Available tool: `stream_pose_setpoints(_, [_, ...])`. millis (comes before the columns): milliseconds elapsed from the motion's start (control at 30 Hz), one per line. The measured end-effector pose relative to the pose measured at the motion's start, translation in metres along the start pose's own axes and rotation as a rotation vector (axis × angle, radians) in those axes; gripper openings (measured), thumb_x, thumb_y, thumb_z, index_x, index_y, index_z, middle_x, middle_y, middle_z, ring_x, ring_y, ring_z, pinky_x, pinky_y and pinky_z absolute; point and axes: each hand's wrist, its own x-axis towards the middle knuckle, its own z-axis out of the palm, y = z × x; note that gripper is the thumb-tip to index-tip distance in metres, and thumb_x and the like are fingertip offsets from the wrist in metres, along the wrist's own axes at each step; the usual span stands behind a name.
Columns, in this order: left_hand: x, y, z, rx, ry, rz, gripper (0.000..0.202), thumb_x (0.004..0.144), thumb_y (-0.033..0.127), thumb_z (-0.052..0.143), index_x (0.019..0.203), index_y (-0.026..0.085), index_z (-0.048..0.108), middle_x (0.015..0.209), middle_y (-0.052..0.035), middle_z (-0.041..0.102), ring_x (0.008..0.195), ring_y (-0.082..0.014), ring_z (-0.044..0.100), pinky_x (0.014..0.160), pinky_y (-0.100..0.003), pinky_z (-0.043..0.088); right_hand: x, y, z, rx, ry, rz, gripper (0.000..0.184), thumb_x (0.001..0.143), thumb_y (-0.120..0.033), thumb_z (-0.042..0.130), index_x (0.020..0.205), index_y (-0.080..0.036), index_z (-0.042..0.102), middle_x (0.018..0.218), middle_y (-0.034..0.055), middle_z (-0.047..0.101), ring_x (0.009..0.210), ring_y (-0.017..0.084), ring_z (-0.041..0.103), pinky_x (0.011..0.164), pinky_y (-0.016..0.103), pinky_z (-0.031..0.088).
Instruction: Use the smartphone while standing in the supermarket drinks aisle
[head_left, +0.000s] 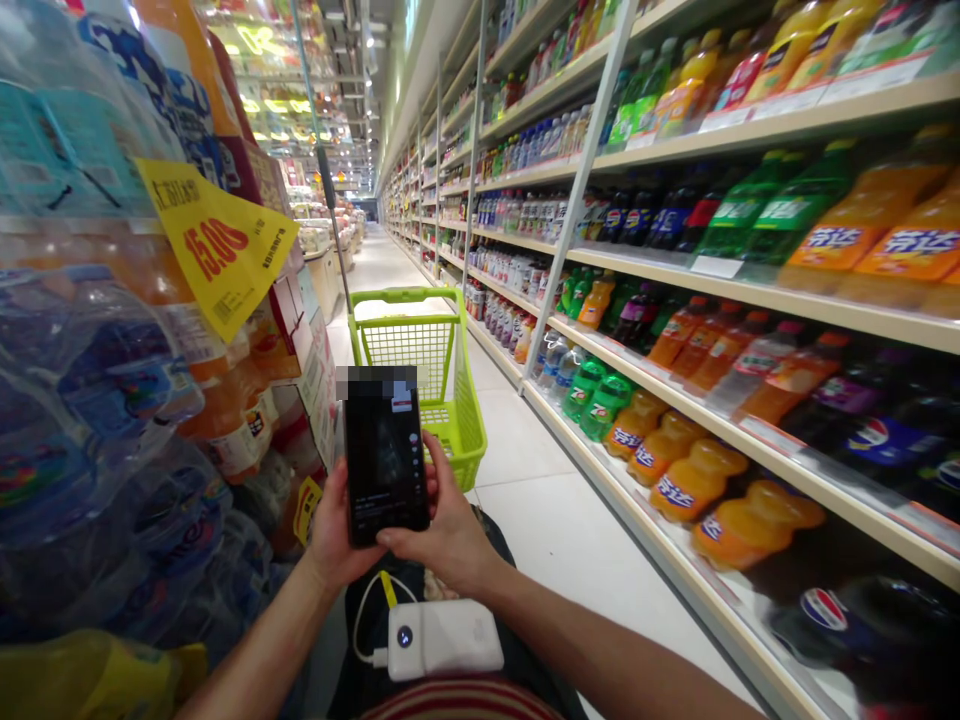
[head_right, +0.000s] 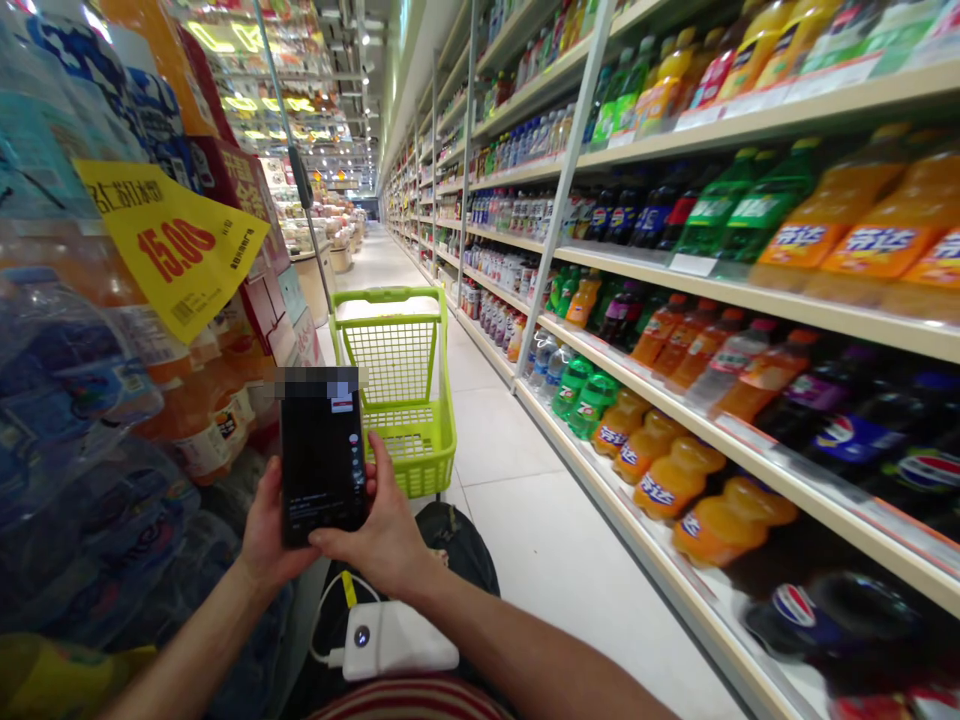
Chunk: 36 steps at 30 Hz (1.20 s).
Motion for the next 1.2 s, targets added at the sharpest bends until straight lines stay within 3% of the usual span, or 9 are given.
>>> stream_pose_setpoints(133, [0.0,-0.001,-0.004,0.014,-0.002,0.002,0.05,0.077,0.051,0.045,0.1,0.013,0.067,0.1,-0.0117,0.069,0.113,-0.0322,0.049,0.101,-0.049,0.029,0.003,0.007,0.001,-0.011,0.013,-0.016,0.107,0.049,-0.013,0.075,0.136,-0.026,0.014,0.103,0.0036,0.056,0.087,0.017,0.057,0.078,0.033,0.048])
stream_pose_setpoints(200, [0.0,-0.002,-0.007,0.029,0.005,0.025,0.045,0.078,0.048,0.047,0.101,0.015,0.067,0.099,-0.0103,0.069,0.112,-0.0309,0.05,0.102,-0.048,0.029,0.006,0.008,0.0,-0.017,0.031,-0.021,0.098,0.049,-0.014,0.075,0.132,-0.025,0.024,0.099,0.0022,0.058,0.083,0.016,0.057,0.073,0.03,0.048])
stream_pose_setpoints(300, [-0.001,-0.003,-0.012,0.035,-0.008,0.017,0.038,0.082,0.042,0.044,0.103,0.018,0.066,0.1,-0.0082,0.069,0.111,-0.028,0.052,0.101,-0.046,0.03,0.013,0.005,-0.006,-0.018,0.044,0.036,0.031,0.068,-0.03,0.064,0.096,-0.019,0.056,0.075,-0.0007,0.059,0.065,0.012,0.054,0.057,0.024,0.046])
stream_pose_setpoints(333, [-0.002,-0.002,-0.013,0.031,-0.023,-0.005,0.04,0.083,0.043,0.041,0.105,0.018,0.065,0.1,-0.0089,0.069,0.11,-0.0281,0.053,0.1,-0.047,0.031,0.016,0.004,-0.009,-0.011,0.033,0.067,0.022,0.077,-0.038,0.053,0.081,-0.017,0.059,0.066,-0.0008,0.056,0.058,0.011,0.052,0.05,0.022,0.043])
stream_pose_setpoints(433, [-0.002,0.002,-0.017,0.01,-0.07,-0.071,0.052,0.083,0.05,0.035,0.109,0.015,0.062,0.103,-0.0127,0.067,0.107,-0.0293,0.055,0.098,-0.049,0.033,0.023,0.001,-0.018,-0.001,-0.042,0.072,0.049,0.085,-0.052,0.031,0.062,-0.017,0.056,0.057,0.0003,0.052,0.051,0.011,0.048,0.043,0.022,0.038])
stream_pose_setpoints(533, [0.002,0.006,-0.022,-0.011,-0.081,-0.085,0.051,0.085,0.05,0.031,0.109,0.017,0.062,0.105,-0.0107,0.067,0.102,-0.0271,0.058,0.097,-0.047,0.033,0.03,0.001,-0.024,-0.028,-0.091,-0.004,0.038,0.082,-0.049,0.043,0.068,-0.017,0.06,0.061,-0.0006,0.055,0.056,0.012,0.051,0.05,0.023,0.042])
stream_pose_setpoints(733, [0.021,0.016,-0.032,-0.003,-0.033,-0.126,0.053,0.084,0.051,0.033,0.107,0.014,0.063,0.101,-0.0112,0.068,0.103,-0.0273,0.058,0.098,-0.045,0.032,0.045,0.009,-0.025,0.077,-0.154,0.056,0.014,0.071,-0.029,0.056,0.08,-0.018,0.06,0.064,-0.0034,0.053,0.06,0.01,0.049,0.052,0.021,0.041])
stream_pose_setpoints(1000, [0.036,0.014,-0.049,-0.058,-0.021,-0.168,0.047,0.084,0.046,0.036,0.107,0.015,0.063,0.104,-0.0087,0.068,0.097,-0.0239,0.061,0.095,-0.039,0.036,0.061,0.02,-0.025,0.099,-0.119,0.195,0.024,0.064,-0.027,0.058,0.085,-0.017,0.055,0.066,-0.0039,0.052,0.056,0.009,0.047,0.05,0.021,0.038])
stream_pose_setpoints(1200, [0.03,0.008,-0.057,-0.065,0.067,-0.181,0.037,0.084,0.04,0.042,0.1,0.018,0.067,0.093,-0.0048,0.071,0.087,-0.0214,0.065,0.093,-0.038,0.039,0.067,0.025,-0.017,0.029,-0.019,0.173,0.023,0.063,-0.03,0.062,0.081,-0.017,0.056,0.073,-0.0009,0.06,0.067,0.013,0.054,0.064,0.027,0.044])
